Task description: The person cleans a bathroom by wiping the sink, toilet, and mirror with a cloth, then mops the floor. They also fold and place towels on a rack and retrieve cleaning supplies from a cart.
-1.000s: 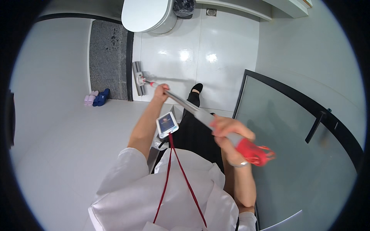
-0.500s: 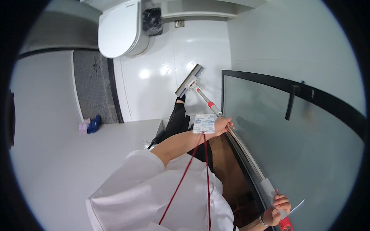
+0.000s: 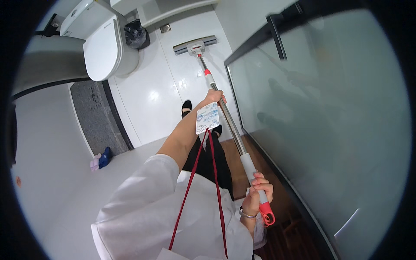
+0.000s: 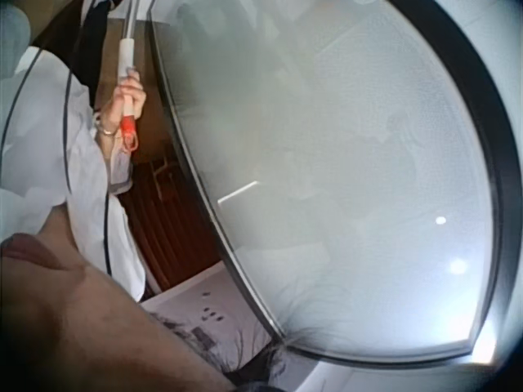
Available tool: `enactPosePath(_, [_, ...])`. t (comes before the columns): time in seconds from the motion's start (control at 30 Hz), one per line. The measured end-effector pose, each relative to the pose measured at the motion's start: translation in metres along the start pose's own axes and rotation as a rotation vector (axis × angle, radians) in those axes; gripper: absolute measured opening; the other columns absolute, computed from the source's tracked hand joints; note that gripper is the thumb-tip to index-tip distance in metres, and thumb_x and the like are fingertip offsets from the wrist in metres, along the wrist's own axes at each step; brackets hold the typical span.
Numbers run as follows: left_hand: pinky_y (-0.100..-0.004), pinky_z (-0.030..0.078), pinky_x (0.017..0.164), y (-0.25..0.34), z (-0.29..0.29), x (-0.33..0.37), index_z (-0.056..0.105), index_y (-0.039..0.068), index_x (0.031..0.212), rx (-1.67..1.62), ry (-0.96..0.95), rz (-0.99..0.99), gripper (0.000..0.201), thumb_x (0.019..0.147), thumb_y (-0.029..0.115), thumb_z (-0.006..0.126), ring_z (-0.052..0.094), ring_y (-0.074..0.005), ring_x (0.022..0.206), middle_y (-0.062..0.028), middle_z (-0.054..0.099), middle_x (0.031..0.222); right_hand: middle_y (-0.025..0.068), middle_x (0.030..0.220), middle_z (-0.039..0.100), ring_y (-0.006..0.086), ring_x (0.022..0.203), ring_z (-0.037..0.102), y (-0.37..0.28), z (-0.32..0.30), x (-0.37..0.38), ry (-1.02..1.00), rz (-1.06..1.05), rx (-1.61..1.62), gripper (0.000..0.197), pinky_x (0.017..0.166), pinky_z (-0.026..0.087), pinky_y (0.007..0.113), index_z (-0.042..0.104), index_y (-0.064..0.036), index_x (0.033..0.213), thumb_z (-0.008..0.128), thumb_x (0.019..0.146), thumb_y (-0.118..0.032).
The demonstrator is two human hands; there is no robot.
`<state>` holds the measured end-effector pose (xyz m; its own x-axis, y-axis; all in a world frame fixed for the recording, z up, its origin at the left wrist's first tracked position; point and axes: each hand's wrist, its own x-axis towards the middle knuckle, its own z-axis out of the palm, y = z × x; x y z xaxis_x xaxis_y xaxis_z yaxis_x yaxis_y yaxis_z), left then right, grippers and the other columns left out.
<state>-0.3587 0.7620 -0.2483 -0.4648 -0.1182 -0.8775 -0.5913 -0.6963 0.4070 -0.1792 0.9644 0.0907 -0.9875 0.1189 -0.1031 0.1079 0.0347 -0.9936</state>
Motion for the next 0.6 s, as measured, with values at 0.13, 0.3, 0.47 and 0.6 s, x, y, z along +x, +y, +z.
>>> enactPosePath(0.13, [-0.0417,0.051,0.047,-0.111,0.009,-0.082,0.055,-0.003,0.074,-0.051,-0.231,-0.040,0.012,0.081,0.007,0.052,0.060,-0.0276,0.055,-0.0143,0.058,0.065,0.0077,0.085,0.053,0.0284,0.103,0.050,-0.041,-0.097,-0.046,-0.037,0.028,-0.064,0.017,0.100,0.031,0.047,0.048,-0.0068,0.080,0.062,0.070,-0.008])
enactPosePath(0.3, [-0.0359,0.054,0.058,-0.211,0.029,-0.188,0.053,-0.001,0.073,-0.337,-0.210,-0.361,0.005,0.077,0.000,0.056,0.061,-0.0240,0.067,-0.0145,0.057,0.067,0.0096,0.072,0.057,0.0259,0.082,0.058,-0.120,-0.185,-0.084,-0.109,-0.021,-0.169,0.025,0.091,0.043,0.048,0.049,-0.0057,0.073,0.071,0.072,-0.017])
enactPosePath(0.47, [-0.0345,0.049,0.054,-0.203,0.016,-0.205,0.050,0.000,0.068,-0.458,-0.238,-0.325,0.010,0.078,-0.004,0.052,0.055,-0.0238,0.058,-0.0125,0.053,0.063,0.0123,0.069,0.062,0.0274,0.077,0.063,-0.136,-0.202,-0.045,-0.469,-0.213,-0.129,0.028,0.091,0.046,0.050,0.053,-0.0046,0.070,0.073,0.071,-0.024])
enactPosePath(0.6, [-0.0341,0.048,0.058,-0.152,-0.017,-0.226,0.048,0.001,0.066,-0.836,-0.263,-0.127,0.012,0.076,-0.002,0.053,0.052,-0.0241,0.056,-0.0108,0.051,0.061,0.0118,0.070,0.067,0.0296,0.077,0.067,-0.158,-0.167,0.016,-0.878,-0.405,-0.117,0.021,0.089,0.049,0.048,0.054,-0.0052,0.065,0.072,0.067,-0.017])
